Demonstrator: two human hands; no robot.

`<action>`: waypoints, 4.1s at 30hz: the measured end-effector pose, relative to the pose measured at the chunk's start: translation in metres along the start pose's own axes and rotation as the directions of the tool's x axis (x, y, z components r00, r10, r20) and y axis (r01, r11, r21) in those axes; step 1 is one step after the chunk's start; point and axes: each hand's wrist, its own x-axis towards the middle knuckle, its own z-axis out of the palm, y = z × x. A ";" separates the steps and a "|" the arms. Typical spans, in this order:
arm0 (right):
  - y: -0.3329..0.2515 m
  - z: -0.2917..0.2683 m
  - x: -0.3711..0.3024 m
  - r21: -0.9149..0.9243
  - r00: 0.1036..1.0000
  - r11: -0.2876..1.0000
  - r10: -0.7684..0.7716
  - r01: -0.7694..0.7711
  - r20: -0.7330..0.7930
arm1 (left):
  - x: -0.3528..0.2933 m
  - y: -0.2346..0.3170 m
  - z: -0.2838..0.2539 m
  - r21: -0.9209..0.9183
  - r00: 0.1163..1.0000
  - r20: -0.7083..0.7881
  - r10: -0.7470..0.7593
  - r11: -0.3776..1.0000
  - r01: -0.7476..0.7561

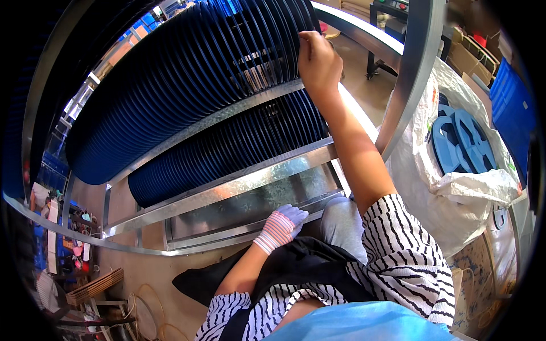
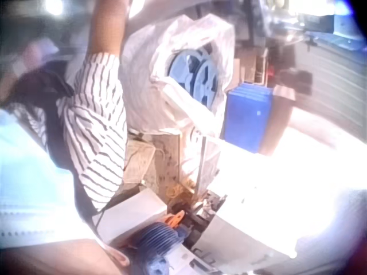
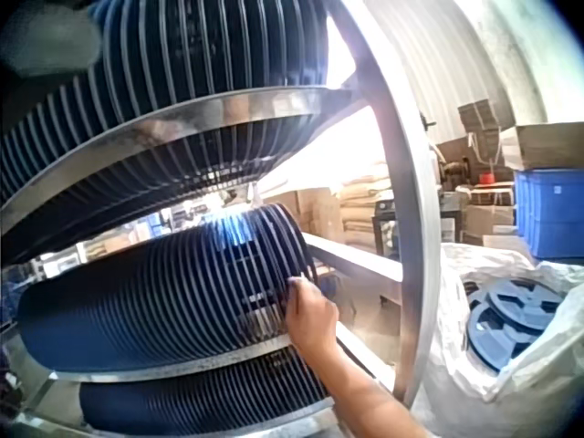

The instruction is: The person repeatedly picks up blue plastic fan-like parts from a metal rack and stacks them into a white sack. The person handles the parts one at a time, placing them into the sack and occasionally adjusting the stack.

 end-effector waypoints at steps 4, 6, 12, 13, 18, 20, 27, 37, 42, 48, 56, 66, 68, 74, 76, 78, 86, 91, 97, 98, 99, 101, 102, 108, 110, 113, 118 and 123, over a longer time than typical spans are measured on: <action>0.006 -0.004 0.006 0.071 0.998 0.995 0.067 -0.066 -0.020 | 0.000 0.001 0.006 0.000 1.000 -0.019 0.017 1.000 -0.017; 0.010 -0.001 0.007 0.097 0.998 0.994 0.054 -0.055 0.009 | -0.001 0.001 0.010 -0.006 0.999 -0.039 0.030 1.000 -0.030; 0.006 0.020 0.013 -0.037 0.985 0.999 -0.005 0.012 0.172 | 0.007 0.010 0.006 -0.030 0.999 0.035 0.034 0.999 -0.033; 0.005 0.020 0.014 -0.074 0.979 0.997 0.005 0.011 0.202 | 0.008 0.010 0.008 -0.035 0.999 0.036 0.037 0.999 -0.036; 0.003 0.026 0.008 -0.192 0.938 0.981 0.062 0.005 0.341 | 0.005 0.009 0.016 -0.037 0.999 0.008 0.054 0.998 -0.054; 0.007 0.031 0.002 -0.160 0.929 0.987 0.081 -0.024 0.362 | 0.003 0.008 0.018 -0.037 0.998 0.036 0.048 0.998 -0.047; 0.016 0.041 -0.005 0.018 0.895 0.961 0.248 -0.275 0.371 | -0.001 -0.001 0.035 -0.038 0.996 -0.011 0.092 0.995 -0.092; 0.011 0.040 -0.013 -0.057 0.899 0.963 0.265 -0.262 0.350 | -0.005 -0.007 0.043 -0.013 0.985 -0.089 0.145 0.989 -0.147; 0.023 0.043 -0.018 -0.108 0.890 0.973 0.229 -0.202 0.396 | -0.014 -0.026 0.053 0.032 0.998 0.040 0.054 0.998 -0.055; 0.042 0.044 -0.028 -0.157 0.905 0.984 0.137 -0.079 0.403 | -0.002 -0.027 0.047 0.025 0.997 0.054 0.051 0.998 -0.053; 0.037 0.044 -0.035 -0.159 0.896 0.982 0.159 -0.101 0.414 | -0.011 -0.010 0.043 0.143 0.995 0.104 0.014 0.989 -0.028; 0.013 -0.010 -0.024 -0.085 0.977 0.995 -0.037 0.056 0.209 | -0.111 0.008 0.024 0.238 0.902 0.058 -0.427 0.884 0.403; 0.002 -0.036 -0.021 -0.055 0.989 0.994 -0.084 0.091 0.118 | -0.120 0.012 0.010 0.209 0.837 0.124 -0.533 0.838 0.503; -0.028 -0.057 -0.030 -0.118 1.000 0.993 0.022 -0.022 -0.001 | -0.155 -0.009 0.019 0.248 0.823 0.085 -0.561 0.812 0.528; -0.025 -0.060 -0.031 -0.143 0.999 0.989 0.034 -0.034 -0.003 | -0.167 -0.013 0.027 0.223 0.842 0.051 -0.538 0.828 0.515; -0.025 -0.068 -0.028 -0.164 0.998 0.986 -0.042 0.034 -0.048 | -0.178 -0.019 0.034 0.155 0.832 0.116 -0.543 0.837 0.525; -0.083 -0.114 -0.028 -0.402 0.899 0.838 -0.432 0.369 -0.075 | -0.245 -0.046 0.057 0.016 0.729 0.262 -0.632 0.758 0.652; -0.164 -0.142 -0.074 -0.478 0.871 0.748 -0.485 0.460 0.078 | -0.285 -0.083 0.048 -0.093 0.759 0.213 -0.615 0.761 0.642; -0.245 -0.153 -0.106 -0.289 0.697 0.659 -0.716 0.694 0.041 | -0.310 -0.105 0.037 -0.093 0.659 0.200 -0.725 0.655 0.749; -0.249 -0.147 -0.107 -0.160 0.672 0.659 -0.740 0.735 0.036 | -0.312 -0.105 0.036 -0.099 0.616 0.217 -0.758 0.610 0.786; -0.257 -0.137 -0.109 -0.022 0.644 0.644 -0.764 0.765 0.028 | -0.313 -0.104 0.037 -0.045 0.595 0.240 -0.767 0.604 0.796; -0.273 -0.129 -0.109 0.188 0.606 0.605 -0.794 0.774 0.058 | -0.304 -0.080 0.012 0.014 0.540 0.368 -0.756 0.586 0.810; -0.293 -0.118 -0.105 0.284 0.602 0.609 -0.789 0.740 0.122 | -0.300 -0.069 0.002 0.008 0.504 0.412 -0.759 0.557 0.831; -0.414 -0.054 -0.065 0.611 0.525 0.705 -0.694 0.360 0.492 | -0.302 -0.019 -0.054 -0.217 0.437 0.315 -0.842 0.385 0.897; -0.430 -0.061 -0.034 0.603 0.426 0.690 -0.722 0.399 0.545 | -0.289 -0.005 -0.032 -0.304 0.471 0.211 -0.856 0.400 0.864; -0.400 -0.041 -0.015 0.617 0.422 0.639 -0.769 0.460 0.481 | -0.296 0.015 -0.025 -0.402 0.351 0.182 -0.918 0.257 0.879; -0.459 -0.026 -0.023 0.542 0.406 0.813 -0.431 -0.213 0.806 | -0.273 0.113 -0.007 -0.748 0.090 0.041 -0.995 0.030 0.663; -0.506 -0.040 -0.063 0.341 0.110 0.811 -0.330 -0.474 0.937 | -0.269 0.190 -0.143 -0.943 -0.665 -0.309 -0.680 0.128 0.308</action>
